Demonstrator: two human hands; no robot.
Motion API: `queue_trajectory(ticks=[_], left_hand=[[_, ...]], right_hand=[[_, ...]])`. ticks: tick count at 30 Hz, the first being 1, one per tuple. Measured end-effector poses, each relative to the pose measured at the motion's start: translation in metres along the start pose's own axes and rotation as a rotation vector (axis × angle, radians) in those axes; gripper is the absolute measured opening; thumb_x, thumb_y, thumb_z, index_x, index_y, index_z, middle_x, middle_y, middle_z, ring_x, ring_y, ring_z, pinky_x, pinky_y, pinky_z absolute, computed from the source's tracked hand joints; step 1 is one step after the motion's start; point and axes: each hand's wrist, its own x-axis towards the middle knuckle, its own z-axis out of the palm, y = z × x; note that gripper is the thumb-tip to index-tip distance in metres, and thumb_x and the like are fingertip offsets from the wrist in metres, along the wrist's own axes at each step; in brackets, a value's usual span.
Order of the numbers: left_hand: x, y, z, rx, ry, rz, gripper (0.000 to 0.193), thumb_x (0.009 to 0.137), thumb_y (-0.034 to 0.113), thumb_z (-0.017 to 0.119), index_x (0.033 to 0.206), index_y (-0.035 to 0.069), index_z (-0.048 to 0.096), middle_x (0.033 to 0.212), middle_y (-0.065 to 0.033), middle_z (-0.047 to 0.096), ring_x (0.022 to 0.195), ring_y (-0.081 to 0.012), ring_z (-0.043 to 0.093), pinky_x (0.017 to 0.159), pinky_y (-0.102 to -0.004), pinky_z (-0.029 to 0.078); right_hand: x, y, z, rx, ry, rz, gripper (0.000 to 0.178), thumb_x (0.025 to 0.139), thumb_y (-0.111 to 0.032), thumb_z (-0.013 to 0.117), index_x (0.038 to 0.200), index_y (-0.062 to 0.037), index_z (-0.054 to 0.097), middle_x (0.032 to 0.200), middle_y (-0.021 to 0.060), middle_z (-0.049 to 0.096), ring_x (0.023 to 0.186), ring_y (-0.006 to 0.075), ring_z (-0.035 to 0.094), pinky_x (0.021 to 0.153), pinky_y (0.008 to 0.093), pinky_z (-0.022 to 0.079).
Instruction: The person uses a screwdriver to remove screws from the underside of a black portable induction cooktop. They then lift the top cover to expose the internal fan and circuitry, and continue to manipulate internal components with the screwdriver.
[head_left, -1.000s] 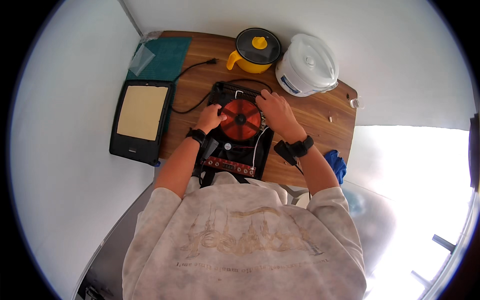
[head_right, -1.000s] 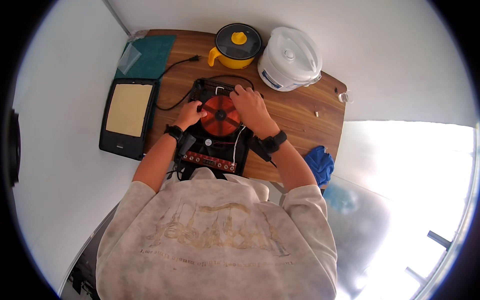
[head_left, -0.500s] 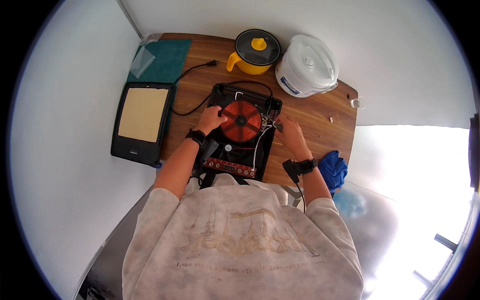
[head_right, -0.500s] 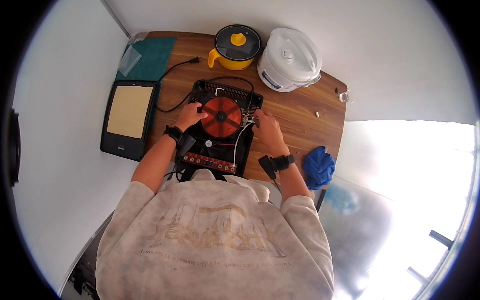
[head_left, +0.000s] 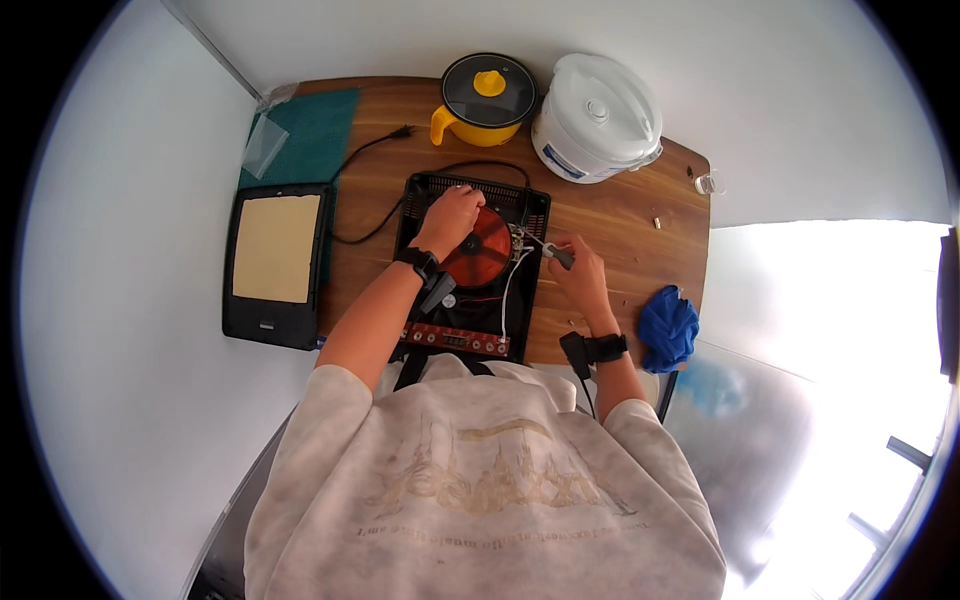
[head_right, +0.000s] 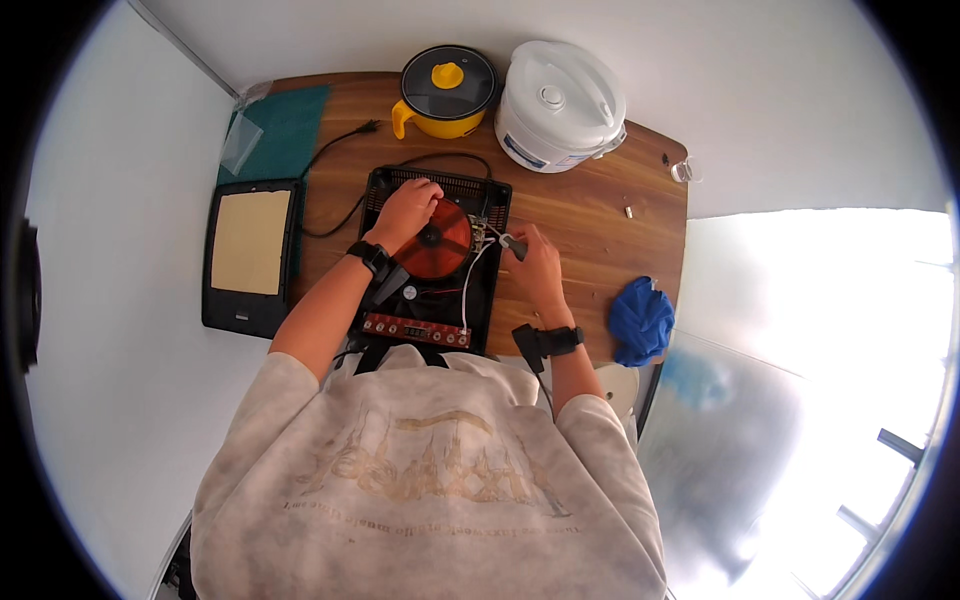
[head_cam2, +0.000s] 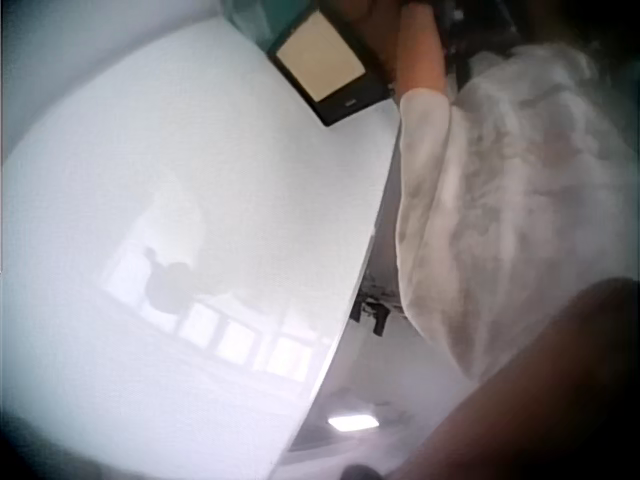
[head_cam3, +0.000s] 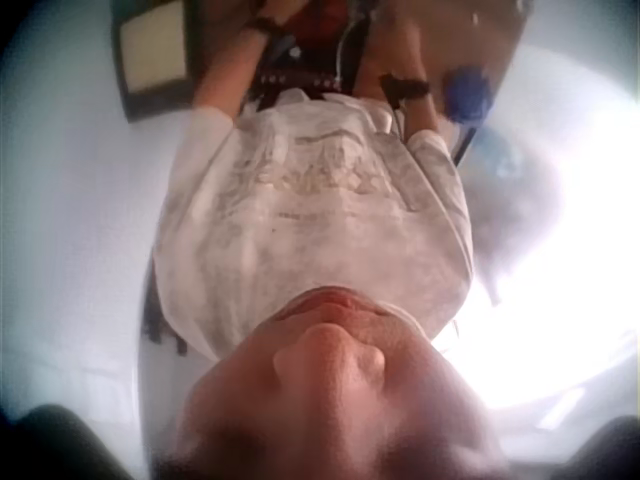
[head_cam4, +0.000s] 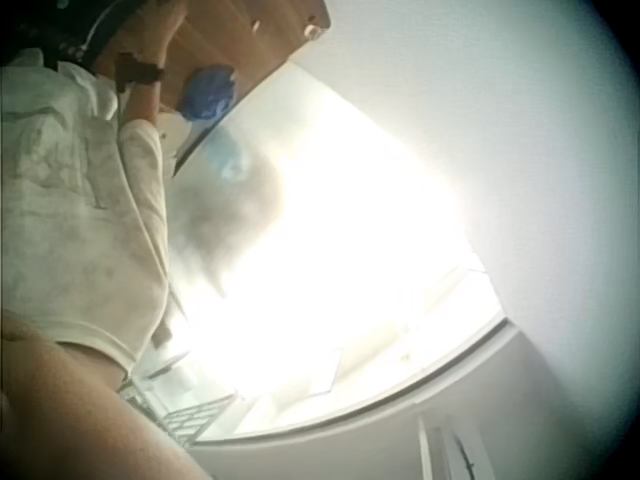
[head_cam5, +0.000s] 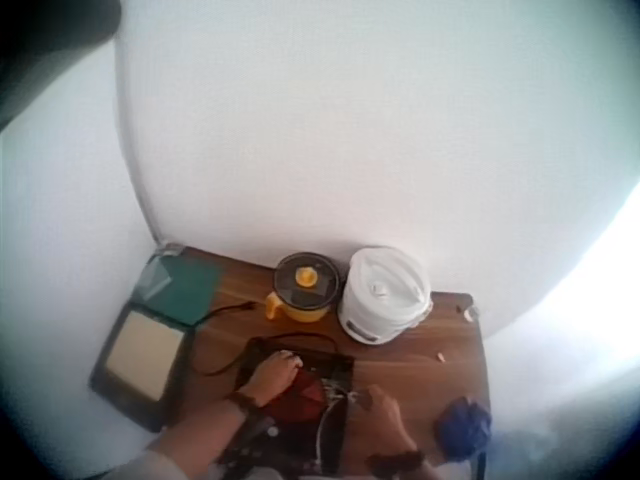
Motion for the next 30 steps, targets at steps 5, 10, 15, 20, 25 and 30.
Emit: queue_trajectory(ticks=[5, 10, 15, 20, 25, 30], left_hand=[[0.012, -0.001, 0.017, -0.064, -0.149, -0.041, 0.022, 0.082, 0.004, 0.069, 0.103, 0.004, 0.067, 0.099, -0.0119, 0.066, 0.101, -0.0357, 0.061, 0.089, -0.0441, 0.051], [0.013, -0.011, 0.025, 0.002, -0.128, -0.060, 0.027, 0.077, 0.001, 0.071, 0.103, 0.009, 0.070, 0.100, -0.0101, 0.068, 0.101, -0.0338, 0.062, 0.085, -0.0431, 0.053], [0.019, -0.004, 0.022, 0.040, -0.172, -0.141, 0.026, 0.078, 0.002, 0.070, 0.102, 0.012, 0.070, 0.101, -0.0087, 0.068, 0.102, -0.0328, 0.062, 0.085, -0.0439, 0.053], [0.019, -0.003, 0.024, 0.047, -0.166, -0.177, 0.026, 0.078, 0.003, 0.070, 0.102, 0.013, 0.069, 0.101, -0.0089, 0.069, 0.103, -0.0328, 0.062, 0.087, -0.0451, 0.053], [0.019, -0.006, 0.022, -0.064, -0.173, -0.249, 0.023, 0.079, 0.003, 0.071, 0.100, 0.013, 0.071, 0.101, -0.0093, 0.071, 0.103, -0.0330, 0.063, 0.086, -0.0448, 0.053], [0.021, -0.010, 0.022, -0.112, -0.134, -0.297, 0.018, 0.081, 0.004, 0.070, 0.095, 0.014, 0.076, 0.098, -0.0107, 0.073, 0.097, -0.0335, 0.067, 0.083, -0.0442, 0.055]], right_hand=[[-0.008, -0.004, -0.003, 0.025, 0.022, 0.067, 0.025, 0.080, -0.014, 0.068, 0.103, -0.0038, 0.064, 0.091, 0.0179, 0.071, 0.088, 0.0374, 0.068, 0.079, 0.0428, 0.053], [-0.008, -0.012, -0.003, 0.065, 0.028, 0.080, 0.025, 0.080, -0.013, 0.068, 0.103, -0.0034, 0.064, 0.092, 0.0179, 0.071, 0.088, 0.0369, 0.069, 0.079, 0.0419, 0.053], [0.004, -0.016, 0.008, 0.095, 0.050, 0.015, 0.023, 0.081, -0.011, 0.067, 0.102, -0.0036, 0.064, 0.091, 0.0174, 0.070, 0.087, 0.0355, 0.068, 0.078, 0.0411, 0.053], [0.014, -0.023, 0.012, 0.084, 0.059, -0.011, 0.023, 0.079, -0.010, 0.068, 0.102, -0.0039, 0.064, 0.092, 0.0171, 0.069, 0.088, 0.0352, 0.067, 0.077, 0.0412, 0.053], [0.019, -0.023, 0.013, 0.039, 0.056, -0.046, 0.023, 0.079, -0.009, 0.068, 0.101, -0.0047, 0.065, 0.091, 0.0153, 0.068, 0.087, 0.0352, 0.066, 0.076, 0.0422, 0.053], [0.017, -0.023, 0.012, 0.033, 0.047, -0.036, 0.022, 0.079, -0.010, 0.068, 0.100, -0.0051, 0.064, 0.091, 0.0152, 0.068, 0.086, 0.0358, 0.066, 0.076, 0.0426, 0.053]])
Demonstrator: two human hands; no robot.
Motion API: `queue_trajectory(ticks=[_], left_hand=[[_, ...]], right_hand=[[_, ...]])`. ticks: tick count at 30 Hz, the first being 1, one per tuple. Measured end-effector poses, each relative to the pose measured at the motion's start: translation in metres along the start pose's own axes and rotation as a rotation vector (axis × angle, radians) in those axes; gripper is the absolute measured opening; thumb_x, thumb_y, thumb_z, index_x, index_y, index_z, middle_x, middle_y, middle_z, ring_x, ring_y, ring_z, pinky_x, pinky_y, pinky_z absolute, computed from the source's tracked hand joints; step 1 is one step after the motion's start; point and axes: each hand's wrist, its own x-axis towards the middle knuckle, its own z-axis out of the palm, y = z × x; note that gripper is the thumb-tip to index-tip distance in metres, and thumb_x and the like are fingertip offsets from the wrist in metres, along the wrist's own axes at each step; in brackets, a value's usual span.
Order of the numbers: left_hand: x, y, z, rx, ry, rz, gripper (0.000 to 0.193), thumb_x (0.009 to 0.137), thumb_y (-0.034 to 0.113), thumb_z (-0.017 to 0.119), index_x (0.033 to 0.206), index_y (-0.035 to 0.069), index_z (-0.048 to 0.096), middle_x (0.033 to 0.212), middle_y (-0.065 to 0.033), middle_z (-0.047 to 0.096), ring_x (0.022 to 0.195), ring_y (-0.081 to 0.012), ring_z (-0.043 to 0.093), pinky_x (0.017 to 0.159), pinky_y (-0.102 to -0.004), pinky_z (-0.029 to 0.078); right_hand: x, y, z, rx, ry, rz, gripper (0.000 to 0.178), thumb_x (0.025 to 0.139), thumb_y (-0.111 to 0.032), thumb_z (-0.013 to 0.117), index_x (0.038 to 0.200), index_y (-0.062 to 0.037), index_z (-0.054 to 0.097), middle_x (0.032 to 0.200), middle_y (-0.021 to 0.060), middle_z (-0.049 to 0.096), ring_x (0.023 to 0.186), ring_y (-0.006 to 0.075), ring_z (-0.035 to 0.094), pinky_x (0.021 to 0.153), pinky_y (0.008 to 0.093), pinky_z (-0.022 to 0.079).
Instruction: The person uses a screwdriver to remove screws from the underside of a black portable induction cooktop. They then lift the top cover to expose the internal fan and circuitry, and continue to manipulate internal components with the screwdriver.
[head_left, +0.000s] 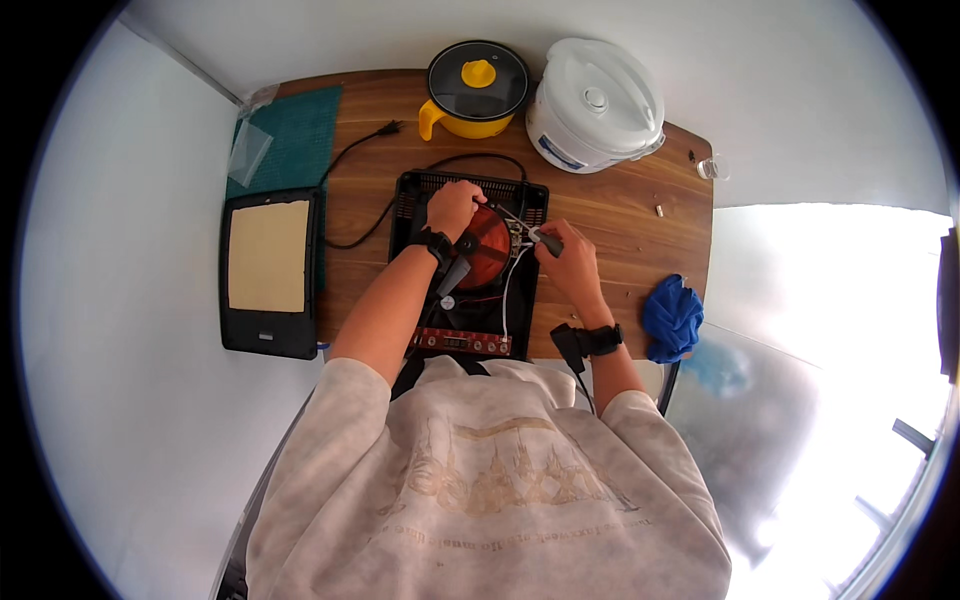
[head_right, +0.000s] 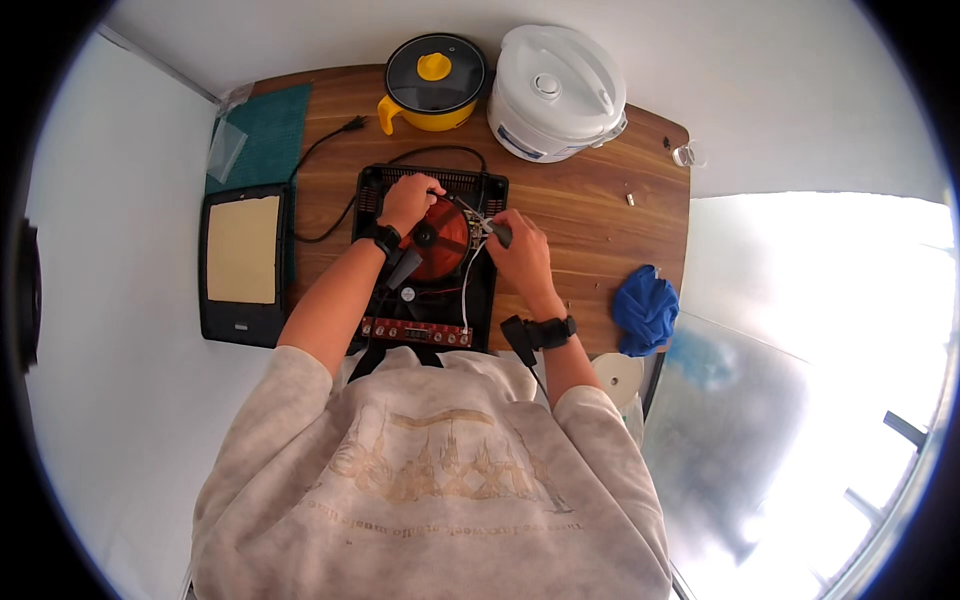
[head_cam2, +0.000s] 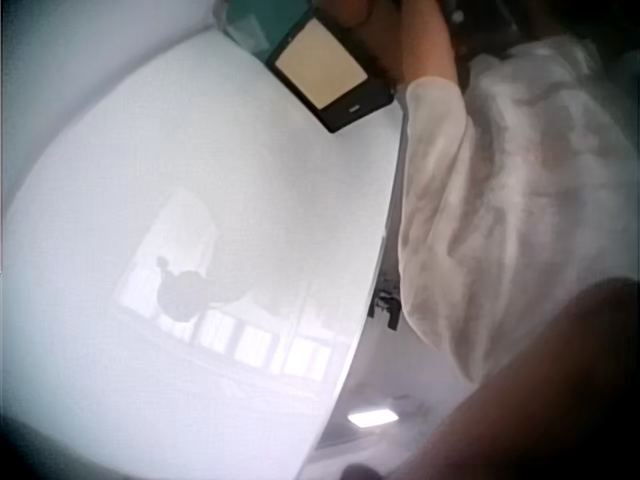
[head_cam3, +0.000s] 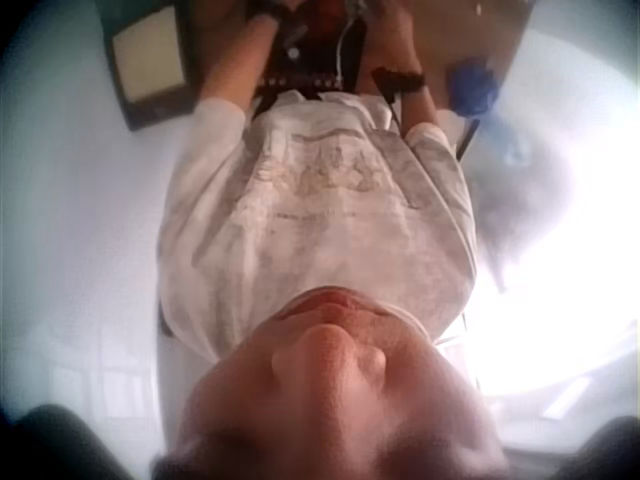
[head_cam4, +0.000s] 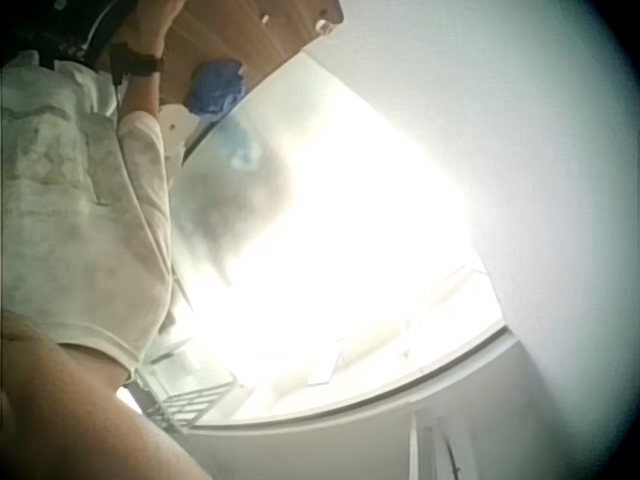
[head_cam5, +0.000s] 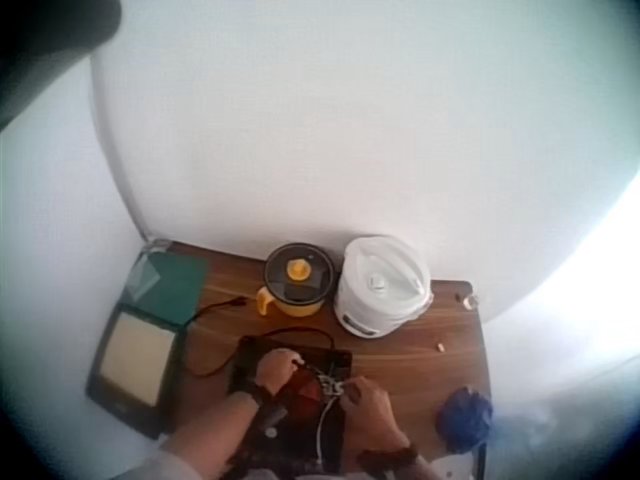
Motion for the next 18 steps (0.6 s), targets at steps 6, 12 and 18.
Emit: queue_trajectory(ticks=[6, 12, 18], left_hand=[[0.0008, 0.0024, 0.0024, -0.019, 0.038, 0.013, 0.016, 0.082, 0.004, 0.067, 0.090, 0.013, 0.077, 0.090, -0.0128, 0.073, 0.088, -0.0345, 0.069, 0.078, -0.0439, 0.056], [0.0019, -0.0017, 0.0083, 0.029, 0.075, 0.058, 0.019, 0.081, 0.003, 0.065, 0.091, 0.013, 0.077, 0.089, -0.0133, 0.073, 0.087, -0.0345, 0.069, 0.078, -0.0438, 0.057], [0.0028, -0.0024, 0.0095, 0.033, 0.072, 0.061, 0.019, 0.080, 0.004, 0.065, 0.091, 0.014, 0.077, 0.087, -0.0138, 0.073, 0.084, -0.0350, 0.070, 0.077, -0.0439, 0.057]], right_hand=[[-0.0010, -0.0009, 0.0025, 0.034, 0.038, -0.032, 0.021, 0.079, -0.010, 0.067, 0.100, -0.0049, 0.064, 0.091, 0.0160, 0.067, 0.085, 0.0373, 0.066, 0.074, 0.0441, 0.052], [-0.0017, 0.0029, 0.0067, -0.031, 0.019, -0.055, 0.020, 0.080, -0.010, 0.067, 0.100, -0.0066, 0.064, 0.088, 0.0163, 0.066, 0.084, 0.0392, 0.064, 0.073, 0.0461, 0.052], [-0.0031, -0.0036, 0.0051, -0.048, 0.038, -0.075, 0.021, 0.079, -0.009, 0.067, 0.100, -0.0074, 0.065, 0.090, 0.0164, 0.065, 0.084, 0.0393, 0.064, 0.073, 0.0463, 0.052]])
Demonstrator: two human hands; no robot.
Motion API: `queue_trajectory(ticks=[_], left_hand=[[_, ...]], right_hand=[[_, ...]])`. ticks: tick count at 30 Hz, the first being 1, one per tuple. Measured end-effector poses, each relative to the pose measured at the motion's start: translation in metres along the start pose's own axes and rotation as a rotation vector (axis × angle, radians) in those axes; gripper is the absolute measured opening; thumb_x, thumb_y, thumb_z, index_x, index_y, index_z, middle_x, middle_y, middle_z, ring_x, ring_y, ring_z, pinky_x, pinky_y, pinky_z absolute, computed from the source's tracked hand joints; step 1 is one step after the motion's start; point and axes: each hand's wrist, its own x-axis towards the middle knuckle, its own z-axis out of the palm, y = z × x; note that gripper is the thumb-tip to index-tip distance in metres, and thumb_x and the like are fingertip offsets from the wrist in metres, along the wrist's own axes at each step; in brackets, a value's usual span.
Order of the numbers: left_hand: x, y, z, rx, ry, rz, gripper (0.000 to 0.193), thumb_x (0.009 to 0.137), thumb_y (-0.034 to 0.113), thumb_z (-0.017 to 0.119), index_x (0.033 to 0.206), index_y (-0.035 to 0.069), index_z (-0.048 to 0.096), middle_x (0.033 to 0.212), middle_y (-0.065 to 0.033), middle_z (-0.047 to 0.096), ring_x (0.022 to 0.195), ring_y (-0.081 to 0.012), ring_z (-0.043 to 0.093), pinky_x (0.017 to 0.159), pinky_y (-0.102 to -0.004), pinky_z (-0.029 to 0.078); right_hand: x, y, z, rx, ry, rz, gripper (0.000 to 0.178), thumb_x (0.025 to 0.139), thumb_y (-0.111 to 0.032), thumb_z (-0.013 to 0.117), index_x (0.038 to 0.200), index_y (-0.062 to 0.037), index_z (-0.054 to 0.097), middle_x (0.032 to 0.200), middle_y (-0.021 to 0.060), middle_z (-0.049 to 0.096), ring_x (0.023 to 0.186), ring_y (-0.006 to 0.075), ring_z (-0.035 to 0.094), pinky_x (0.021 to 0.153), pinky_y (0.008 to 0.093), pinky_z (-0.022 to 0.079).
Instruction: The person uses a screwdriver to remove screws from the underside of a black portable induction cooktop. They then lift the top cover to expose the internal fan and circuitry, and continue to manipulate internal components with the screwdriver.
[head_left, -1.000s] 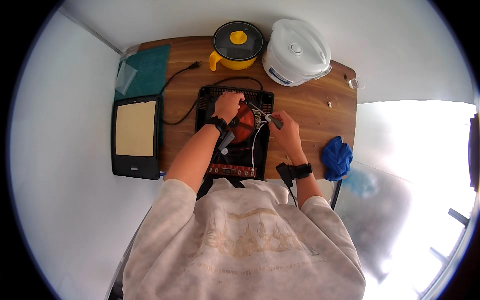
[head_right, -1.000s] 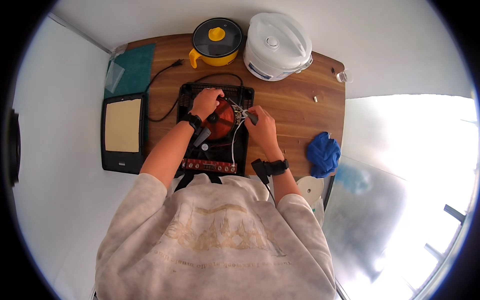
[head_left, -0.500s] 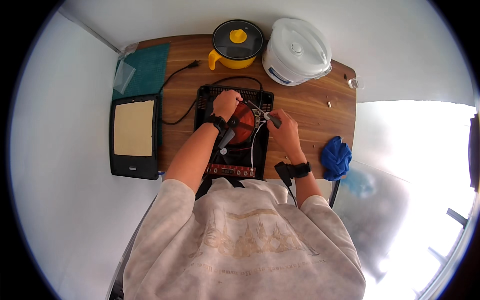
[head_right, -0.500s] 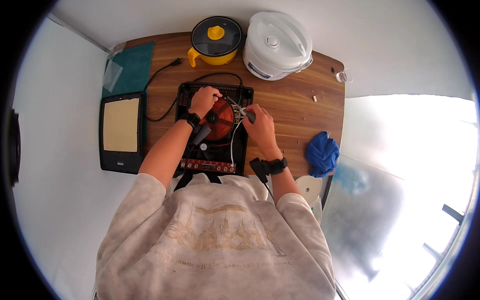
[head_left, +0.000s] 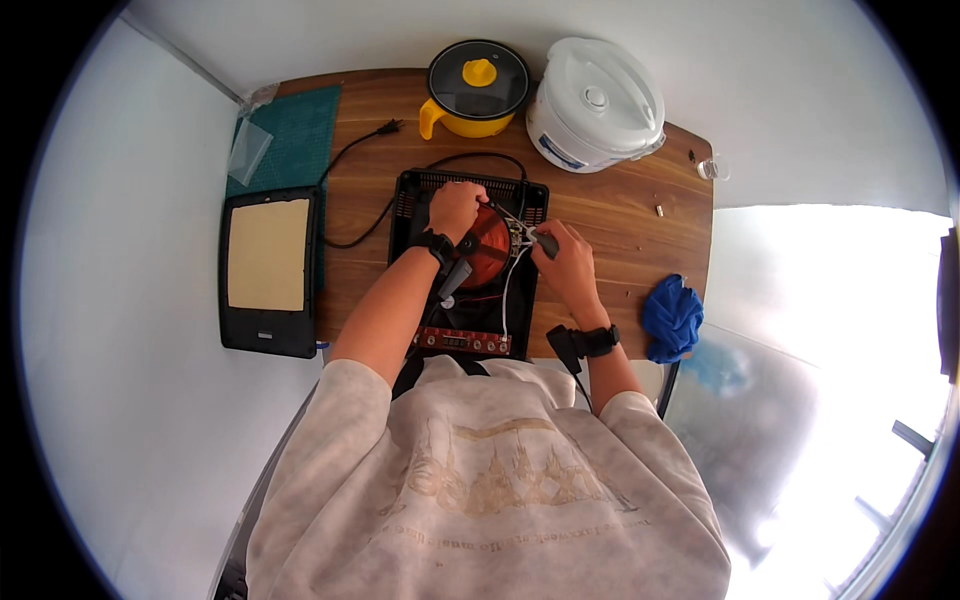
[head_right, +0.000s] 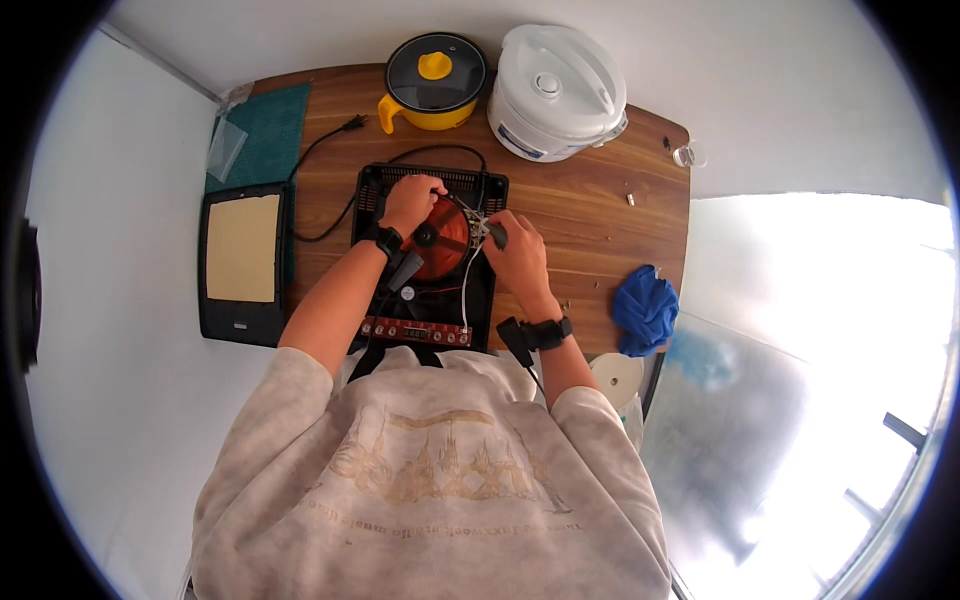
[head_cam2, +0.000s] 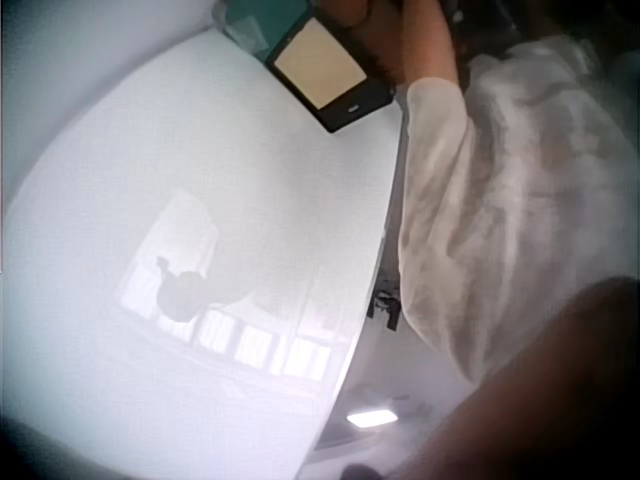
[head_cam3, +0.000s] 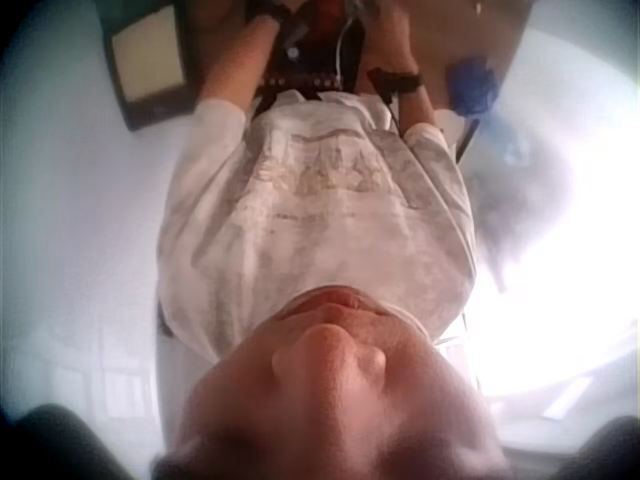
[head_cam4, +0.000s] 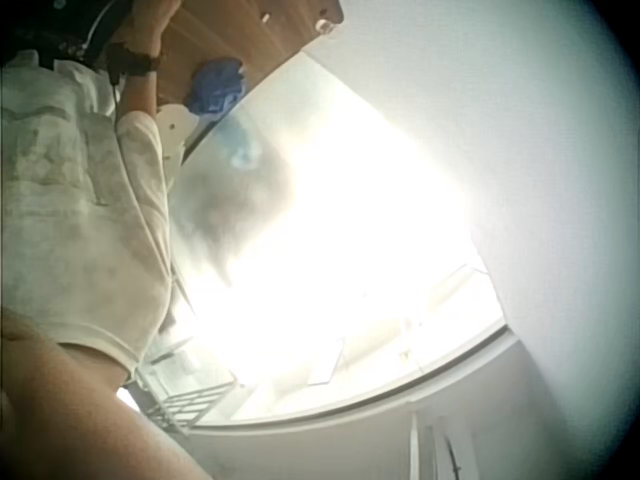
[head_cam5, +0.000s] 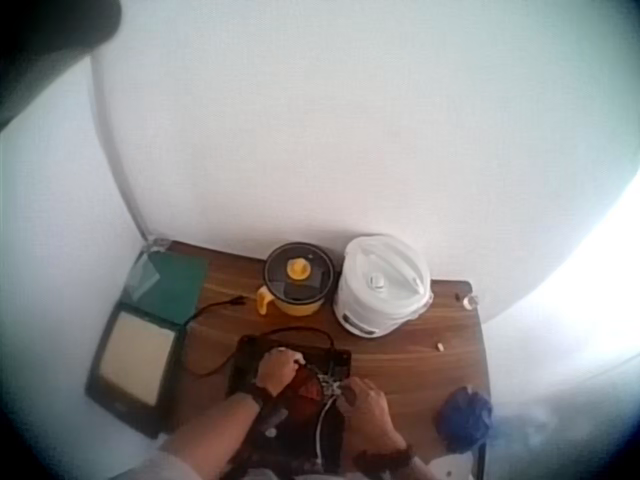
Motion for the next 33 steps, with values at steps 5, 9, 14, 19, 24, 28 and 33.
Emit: queue_trajectory(ticks=[5, 9, 14, 19, 24, 28, 33], left_hand=[[-0.001, -0.003, 0.002, 0.021, 0.025, 0.043, 0.019, 0.080, 0.004, 0.065, 0.091, 0.013, 0.077, 0.086, -0.0144, 0.073, 0.083, -0.0351, 0.070, 0.077, -0.0431, 0.057], [0.000, -0.002, 0.001, 0.004, 0.016, 0.033, 0.018, 0.080, 0.004, 0.066, 0.091, 0.013, 0.077, 0.086, -0.0149, 0.073, 0.084, -0.0351, 0.070, 0.077, -0.0432, 0.057], [-0.003, -0.005, 0.002, -0.009, 0.035, 0.025, 0.017, 0.080, 0.004, 0.066, 0.091, 0.012, 0.077, 0.086, -0.0151, 0.072, 0.085, -0.0351, 0.069, 0.078, -0.0440, 0.057], [-0.003, -0.002, 0.001, -0.021, 0.016, 0.016, 0.017, 0.081, 0.004, 0.066, 0.092, 0.012, 0.076, 0.087, -0.0152, 0.072, 0.086, -0.0355, 0.069, 0.078, -0.0445, 0.056], [-0.004, -0.004, 0.003, -0.004, 0.016, 0.023, 0.019, 0.081, 0.003, 0.066, 0.094, 0.013, 0.076, 0.088, -0.0145, 0.072, 0.090, -0.0348, 0.068, 0.079, -0.0450, 0.056], [-0.006, -0.006, 0.003, -0.006, 0.015, 0.019, 0.020, 0.082, 0.004, 0.066, 0.095, 0.014, 0.077, 0.089, -0.0137, 0.072, 0.092, -0.0343, 0.067, 0.081, -0.0452, 0.055], [-0.009, 0.005, -0.004, 0.019, 0.005, 0.044, 0.020, 0.084, 0.005, 0.067, 0.097, 0.015, 0.077, 0.091, -0.0128, 0.073, 0.093, -0.0343, 0.065, 0.083, -0.0454, 0.055]], right_hand=[[0.001, -0.001, -0.005, 0.021, 0.016, -0.029, 0.022, 0.078, -0.008, 0.067, 0.100, -0.0071, 0.067, 0.090, 0.0157, 0.065, 0.084, 0.0384, 0.064, 0.073, 0.0449, 0.053], [0.002, 0.004, -0.002, 0.038, 0.009, -0.066, 0.022, 0.078, -0.007, 0.067, 0.100, -0.0073, 0.067, 0.090, 0.0154, 0.065, 0.084, 0.0381, 0.065, 0.073, 0.0447, 0.053], [0.000, 0.000, -0.002, 0.015, -0.015, -0.001, 0.023, 0.078, -0.007, 0.067, 0.101, -0.0086, 0.068, 0.092, 0.0155, 0.065, 0.085, 0.0387, 0.065, 0.074, 0.0452, 0.053], [-0.001, 0.000, -0.003, 0.010, -0.006, 0.002, 0.023, 0.078, -0.007, 0.067, 0.101, -0.0096, 0.068, 0.093, 0.0154, 0.064, 0.085, 0.0391, 0.064, 0.074, 0.0454, 0.053], [-0.003, 0.005, -0.002, -0.014, -0.018, -0.024, 0.024, 0.078, -0.007, 0.067, 0.102, -0.0098, 0.068, 0.093, 0.0150, 0.064, 0.086, 0.0391, 0.064, 0.074, 0.0456, 0.053], [-0.001, -0.002, -0.004, -0.050, -0.029, -0.005, 0.023, 0.078, -0.006, 0.067, 0.102, -0.0089, 0.068, 0.096, 0.0153, 0.063, 0.087, 0.0391, 0.064, 0.075, 0.0456, 0.054], [0.000, 0.001, -0.007, -0.055, -0.018, -0.042, 0.023, 0.078, -0.006, 0.066, 0.101, -0.0073, 0.067, 0.097, 0.0155, 0.063, 0.088, 0.0391, 0.064, 0.075, 0.0459, 0.054]])
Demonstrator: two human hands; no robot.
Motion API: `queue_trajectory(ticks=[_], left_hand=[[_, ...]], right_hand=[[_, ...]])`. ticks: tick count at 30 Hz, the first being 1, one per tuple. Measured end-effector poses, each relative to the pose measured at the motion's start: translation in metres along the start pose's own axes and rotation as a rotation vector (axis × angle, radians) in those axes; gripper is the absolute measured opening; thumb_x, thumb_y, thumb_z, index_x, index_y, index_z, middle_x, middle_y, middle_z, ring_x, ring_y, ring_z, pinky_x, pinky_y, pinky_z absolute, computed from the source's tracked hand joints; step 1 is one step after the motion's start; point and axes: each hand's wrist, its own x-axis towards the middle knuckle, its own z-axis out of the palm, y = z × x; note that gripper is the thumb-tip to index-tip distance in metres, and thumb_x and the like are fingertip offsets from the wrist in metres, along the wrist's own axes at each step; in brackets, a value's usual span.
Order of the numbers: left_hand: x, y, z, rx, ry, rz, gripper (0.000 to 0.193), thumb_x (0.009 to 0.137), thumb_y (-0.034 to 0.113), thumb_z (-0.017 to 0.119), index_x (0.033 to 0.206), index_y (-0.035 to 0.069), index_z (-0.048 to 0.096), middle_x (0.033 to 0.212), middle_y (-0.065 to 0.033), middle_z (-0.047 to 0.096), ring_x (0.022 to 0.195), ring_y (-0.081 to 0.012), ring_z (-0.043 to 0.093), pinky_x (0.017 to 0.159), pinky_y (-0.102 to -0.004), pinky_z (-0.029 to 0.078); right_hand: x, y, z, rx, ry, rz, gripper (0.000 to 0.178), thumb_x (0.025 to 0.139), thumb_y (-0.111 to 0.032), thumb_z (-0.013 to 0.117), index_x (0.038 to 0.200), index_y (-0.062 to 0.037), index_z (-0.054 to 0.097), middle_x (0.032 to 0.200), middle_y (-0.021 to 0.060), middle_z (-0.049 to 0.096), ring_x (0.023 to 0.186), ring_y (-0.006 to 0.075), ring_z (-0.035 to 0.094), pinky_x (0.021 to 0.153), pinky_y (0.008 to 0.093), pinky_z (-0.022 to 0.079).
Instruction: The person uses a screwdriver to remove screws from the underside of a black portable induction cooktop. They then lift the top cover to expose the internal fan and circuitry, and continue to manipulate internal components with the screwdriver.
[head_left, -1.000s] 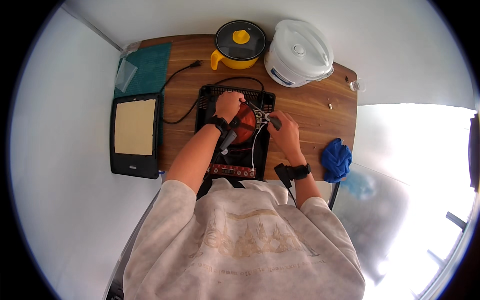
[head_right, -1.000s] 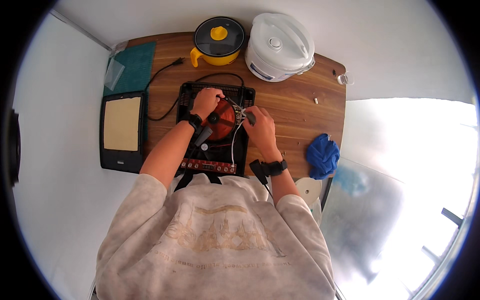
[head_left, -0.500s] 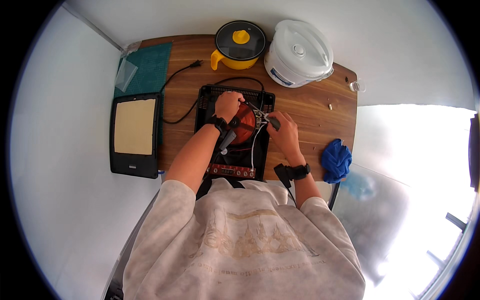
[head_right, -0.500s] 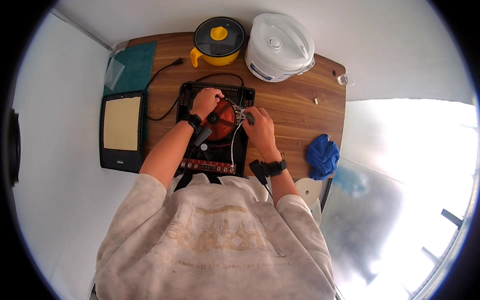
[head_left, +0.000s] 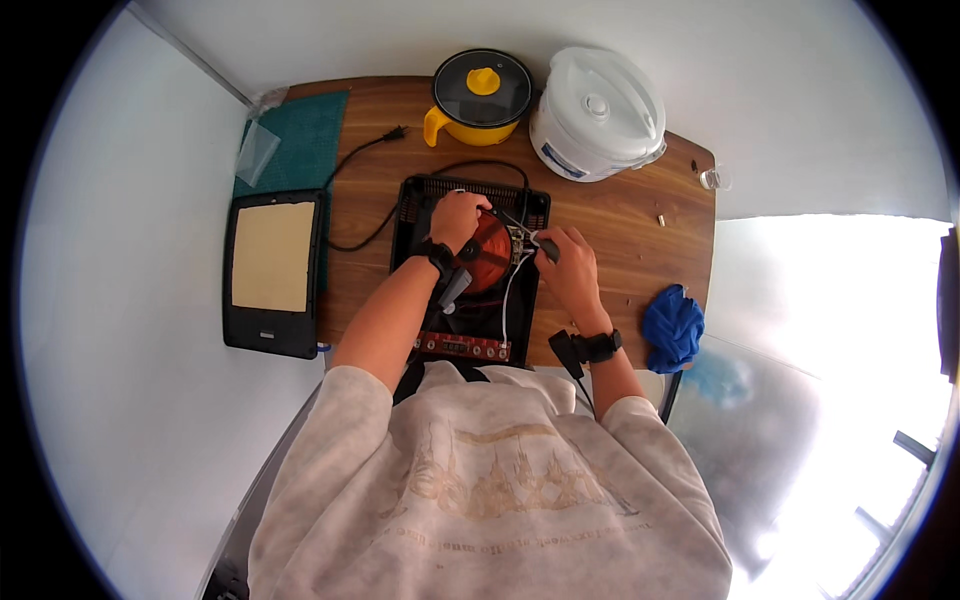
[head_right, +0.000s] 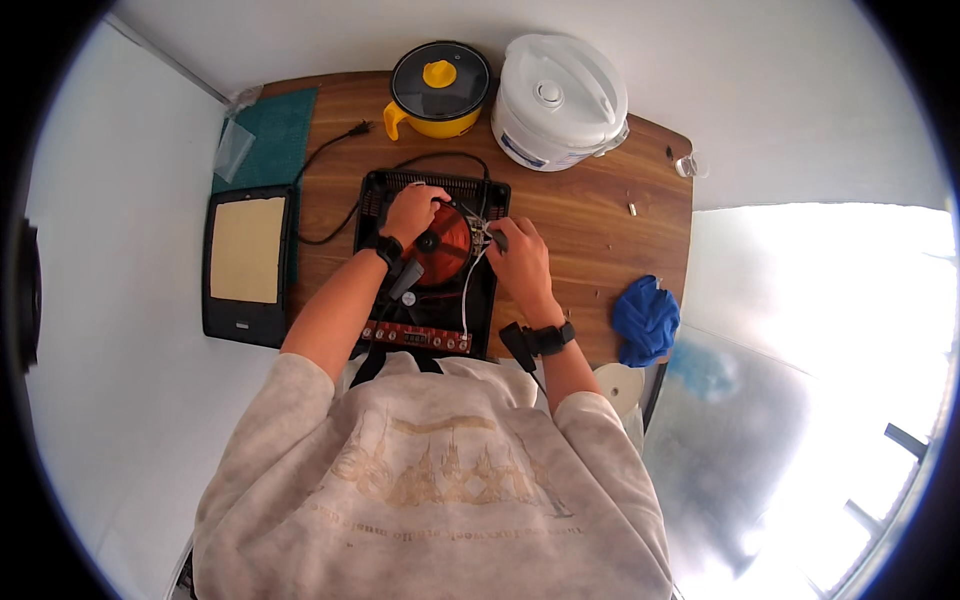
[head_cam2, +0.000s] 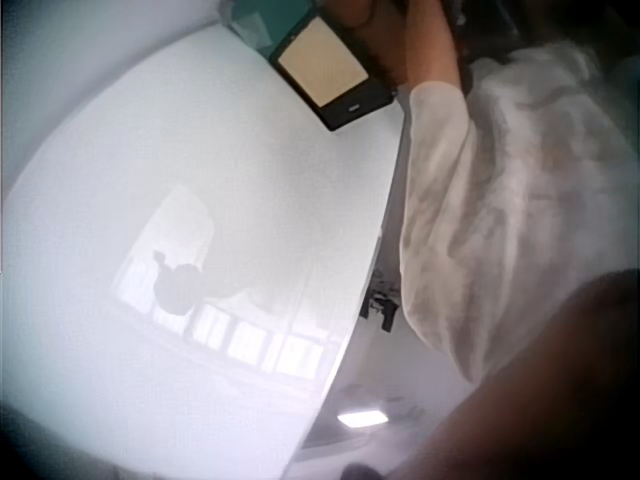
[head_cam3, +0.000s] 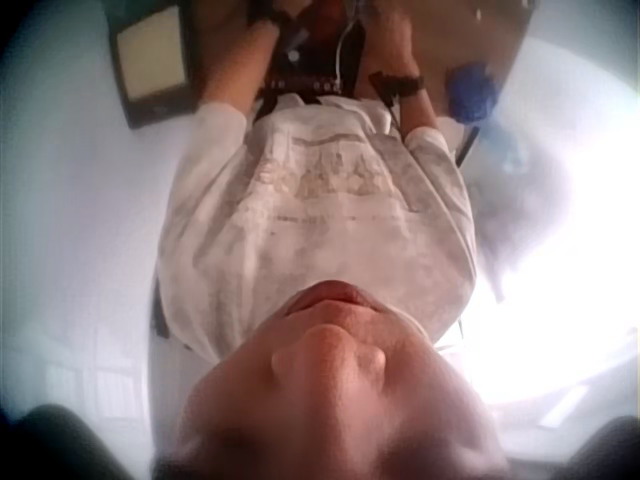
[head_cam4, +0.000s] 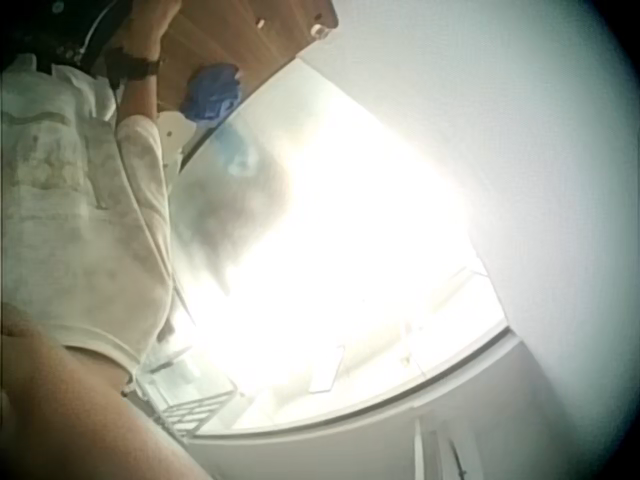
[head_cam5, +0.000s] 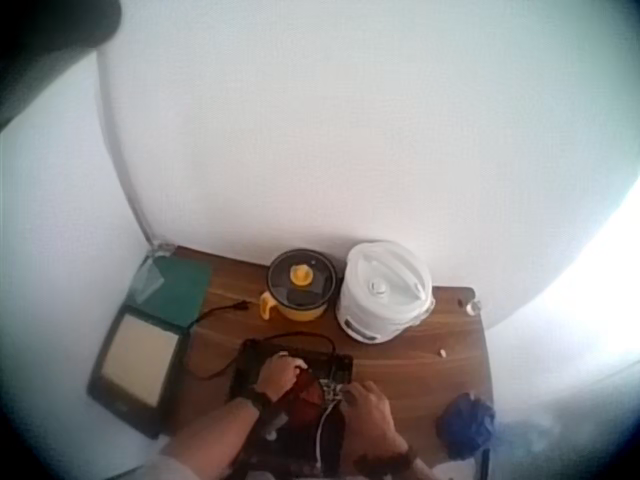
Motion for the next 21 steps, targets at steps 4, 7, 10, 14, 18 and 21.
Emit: queue_trajectory(ticks=[4, 7, 10, 14, 18, 21], left_hand=[[-0.001, 0.001, 0.000, 0.045, 0.006, 0.034, 0.021, 0.085, 0.005, 0.066, 0.099, 0.015, 0.078, 0.092, -0.0128, 0.073, 0.096, -0.0344, 0.064, 0.085, -0.0456, 0.054], [-0.002, -0.003, 0.002, 0.035, -0.003, 0.017, 0.022, 0.086, 0.004, 0.065, 0.100, 0.015, 0.078, 0.092, -0.0131, 0.073, 0.097, -0.0349, 0.064, 0.086, -0.0461, 0.054], [-0.002, -0.002, 0.002, 0.031, -0.008, 0.014, 0.024, 0.086, 0.003, 0.063, 0.100, 0.015, 0.078, 0.092, -0.0137, 0.073, 0.097, -0.0359, 0.063, 0.087, -0.0466, 0.054], [-0.003, -0.003, 0.002, 0.023, -0.007, 0.019, 0.029, 0.085, 0.001, 0.061, 0.103, 0.017, 0.078, 0.092, -0.0150, 0.072, 0.095, -0.0380, 0.063, 0.087, -0.0469, 0.054], [-0.005, 0.002, 0.002, 0.014, 0.013, 0.050, 0.036, 0.084, -0.002, 0.060, 0.106, 0.019, 0.079, 0.091, -0.0167, 0.072, 0.093, -0.0389, 0.063, 0.086, -0.0470, 0.054], [-0.005, 0.001, 0.004, 0.000, 0.027, 0.073, 0.039, 0.083, -0.003, 0.059, 0.107, 0.020, 0.079, 0.091, -0.0171, 0.072, 0.093, -0.0384, 0.064, 0.085, -0.0469, 0.054]], right_hand=[[0.001, -0.002, -0.002, 0.053, -0.006, -0.007, 0.023, 0.078, -0.006, 0.066, 0.101, -0.0075, 0.067, 0.097, 0.0155, 0.064, 0.088, 0.0391, 0.064, 0.075, 0.0458, 0.053], [0.001, 0.001, 0.002, 0.048, -0.015, -0.015, 0.023, 0.078, -0.006, 0.066, 0.101, -0.0075, 0.067, 0.097, 0.0154, 0.063, 0.087, 0.0390, 0.064, 0.075, 0.0457, 0.053], [0.000, 0.000, 0.001, 0.037, -0.024, 0.001, 0.023, 0.078, -0.005, 0.066, 0.101, -0.0076, 0.067, 0.096, 0.0155, 0.063, 0.087, 0.0389, 0.064, 0.075, 0.0458, 0.053], [0.002, -0.001, 0.000, 0.016, -0.028, -0.018, 0.022, 0.078, -0.004, 0.066, 0.100, -0.0076, 0.067, 0.095, 0.0155, 0.061, 0.086, 0.0388, 0.063, 0.074, 0.0468, 0.053], [0.008, -0.005, -0.003, 0.012, -0.055, -0.095, 0.020, 0.078, -0.003, 0.065, 0.098, -0.0064, 0.066, 0.095, 0.0160, 0.059, 0.084, 0.0388, 0.063, 0.073, 0.0476, 0.053], [0.022, -0.012, -0.005, -0.026, -0.112, -0.135, 0.019, 0.078, -0.005, 0.065, 0.096, -0.0042, 0.065, 0.096, 0.0178, 0.058, 0.083, 0.0402, 0.063, 0.074, 0.0479, 0.053]])
